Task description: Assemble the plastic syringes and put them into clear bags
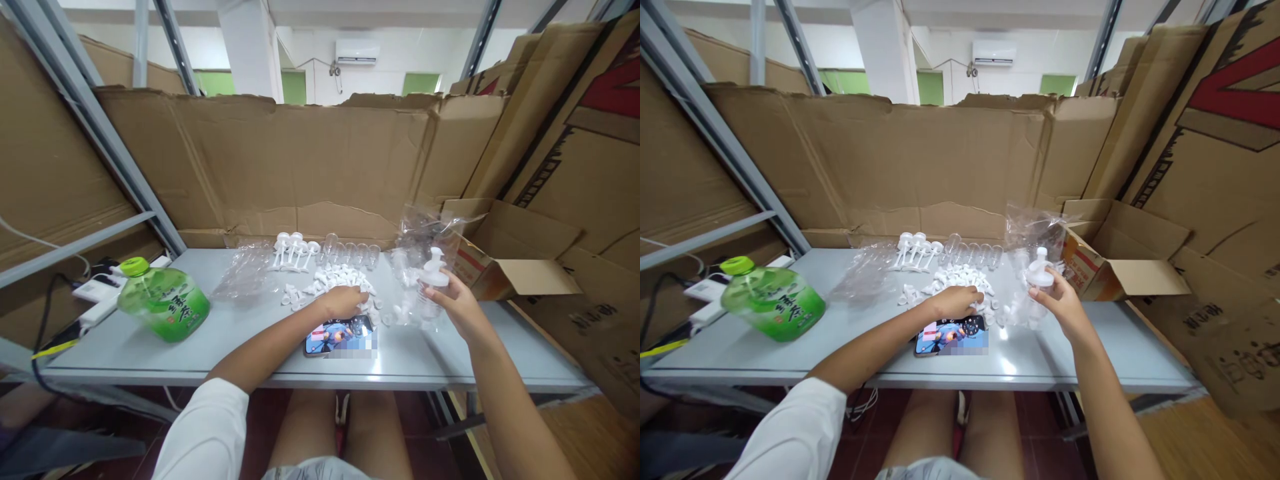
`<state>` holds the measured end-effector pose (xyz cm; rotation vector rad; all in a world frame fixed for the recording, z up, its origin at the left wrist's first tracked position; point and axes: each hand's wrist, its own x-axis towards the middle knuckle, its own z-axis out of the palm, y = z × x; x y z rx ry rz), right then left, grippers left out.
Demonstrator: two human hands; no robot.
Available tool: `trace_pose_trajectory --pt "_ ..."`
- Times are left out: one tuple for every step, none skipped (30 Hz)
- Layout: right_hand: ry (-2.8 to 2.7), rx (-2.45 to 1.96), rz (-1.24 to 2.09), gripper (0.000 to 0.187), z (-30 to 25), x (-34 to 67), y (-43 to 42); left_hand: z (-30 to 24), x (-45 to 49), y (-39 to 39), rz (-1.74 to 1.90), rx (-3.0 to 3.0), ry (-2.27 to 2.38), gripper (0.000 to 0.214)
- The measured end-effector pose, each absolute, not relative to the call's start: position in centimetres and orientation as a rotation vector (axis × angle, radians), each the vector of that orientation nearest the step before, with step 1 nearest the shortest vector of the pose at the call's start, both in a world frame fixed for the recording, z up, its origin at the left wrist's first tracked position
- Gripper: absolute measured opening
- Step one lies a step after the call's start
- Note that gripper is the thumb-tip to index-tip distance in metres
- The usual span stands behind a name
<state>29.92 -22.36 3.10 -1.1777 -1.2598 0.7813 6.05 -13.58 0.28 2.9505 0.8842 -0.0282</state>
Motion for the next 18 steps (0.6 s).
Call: trace_pose_trajectory --pt "-1.259 -1.181 0.778 0.049 3.0 30.0 -22.3 0.3 6.1 -13.6 -0.041 2.935 0.876 0.027" --pt "-1.262 -1.186 0.773 0.050 3.0 30.0 -22.3 0.3 6.1 -13.6 -0.046 2.912 0.869 0.027" --pt "-1.272 -1.195 0.769 0.051 2.9 30.0 -22.3 0.3 6.2 -13.6 -0.047 2.885 0.864 0.027" --pt "-1.285 -1.209 0.764 0.052 2.9 30.0 -22.3 0.3 6.2 -13.5 -0.043 2.861 0.864 0.028" --pt "-1.302 -1.228 0.757 0.053 2.8 30.0 -22.3 0.3 6.2 -13.5 -0.036 2.841 0.865 0.028" --pt "-1.319 -1.252 0.744 0.054 2.8 30.0 -22.3 0.2 6.3 -13.4 -0.027 2.828 0.867 0.028" --pt "-1.338 -1.284 0.719 0.056 2.9 30.0 -22.3 0.2 6.3 -13.4 -0.018 2.820 0.870 0.029" --pt "-1.362 -1.323 0.681 0.058 2.9 29.9 -22.4 0.2 6.3 -13.3 -0.010 2.818 0.872 0.029" --pt "-1.398 -1.370 0.627 0.060 3.1 29.9 -22.5 0.2 6.2 -13.2 0.005 2.814 0.874 0.029" --pt "-1.449 -1.418 0.559 0.060 3.2 30.0 -22.6 0.3 6.1 -13.2 0.034 2.803 0.871 0.030" --pt "-1.514 -1.463 0.484 0.059 3.5 30.0 -22.8 0.5 5.9 -13.2 0.080 2.783 0.863 0.030" --pt "-1.588 -1.501 0.409 0.057 3.7 30.1 -23.0 0.9 5.6 -13.2 0.141 2.751 0.851 0.029" --pt "-1.664 -1.530 0.344 0.054 4.0 30.2 -23.2 1.3 5.2 -13.3 0.218 2.704 0.836 0.028" --pt "-1.738 -1.547 0.300 0.052 4.3 30.4 -23.5 1.8 4.8 -13.3 0.309 2.640 0.819 0.026" --pt "-1.806 -1.556 0.275 0.050 4.6 30.5 -23.8 2.5 4.2 -13.4 0.406 2.568 0.807 0.024" --pt "-1.866 -1.563 0.269 0.049 4.9 30.7 -24.0 3.2 3.5 -13.5 0.505 2.486 0.796 0.023" --pt "-1.919 -1.569 0.274 0.048 5.1 30.8 -24.3 4.0 2.8 -13.6 0.609 2.396 0.794 0.023" --pt "-1.966 -1.574 0.288 0.047 5.3 30.9 -24.5 4.7 2.1 -13.7 0.703 2.304 0.790 0.024"
